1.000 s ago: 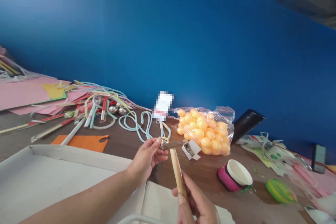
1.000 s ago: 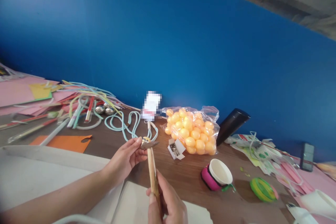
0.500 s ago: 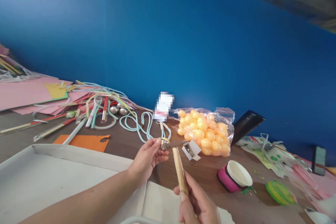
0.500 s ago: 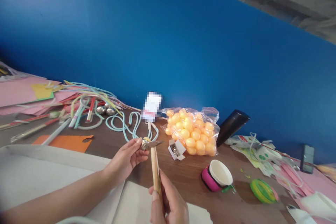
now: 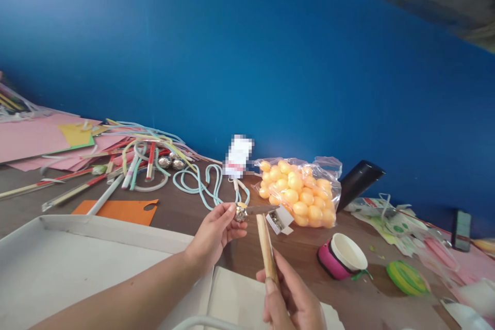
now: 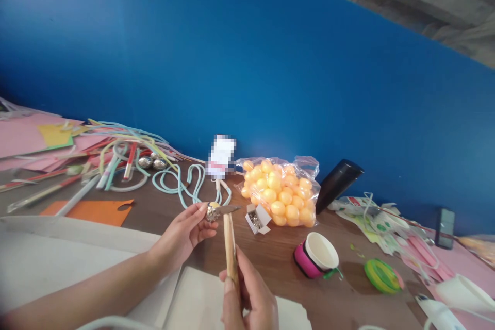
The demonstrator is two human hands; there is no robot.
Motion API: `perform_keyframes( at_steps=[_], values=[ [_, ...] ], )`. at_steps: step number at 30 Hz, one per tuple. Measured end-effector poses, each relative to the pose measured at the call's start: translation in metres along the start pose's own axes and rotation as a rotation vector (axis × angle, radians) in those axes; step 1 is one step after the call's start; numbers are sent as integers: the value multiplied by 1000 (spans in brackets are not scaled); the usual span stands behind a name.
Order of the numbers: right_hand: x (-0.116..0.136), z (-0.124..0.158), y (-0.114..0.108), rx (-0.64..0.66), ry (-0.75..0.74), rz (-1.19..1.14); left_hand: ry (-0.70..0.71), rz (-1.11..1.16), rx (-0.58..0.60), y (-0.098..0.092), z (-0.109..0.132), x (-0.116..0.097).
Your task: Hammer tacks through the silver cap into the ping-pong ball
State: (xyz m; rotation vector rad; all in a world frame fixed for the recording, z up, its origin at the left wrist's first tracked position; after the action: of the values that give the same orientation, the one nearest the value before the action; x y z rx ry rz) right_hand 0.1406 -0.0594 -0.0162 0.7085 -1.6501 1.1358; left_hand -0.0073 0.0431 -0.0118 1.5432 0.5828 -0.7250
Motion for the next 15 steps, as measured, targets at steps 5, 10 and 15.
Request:
perform_keyframes(
  at_steps=[5,10,15],
  values=[
    [-3,-1,0,-11,17,-9,3,-3,12,1,1,-1],
    [0,-2,0,3,12,0,2,-13,3,0,0,0],
    [-1,-1,-1,-7,33,-19,9,-1,12,0,-1,1]
  ],
)
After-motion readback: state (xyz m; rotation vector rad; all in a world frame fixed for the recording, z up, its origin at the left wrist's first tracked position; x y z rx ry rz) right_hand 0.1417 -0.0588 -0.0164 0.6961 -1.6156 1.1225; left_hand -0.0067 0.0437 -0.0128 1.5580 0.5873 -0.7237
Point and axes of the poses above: each hand's wrist, its own z-axis away from the middle knuckle, its own y-axis out of the palm, x = y × z, the point moved 3 cm from there along -z, towards the middle knuckle, and after that the axes turned 11 degrees about y, right-handed, at the moved point
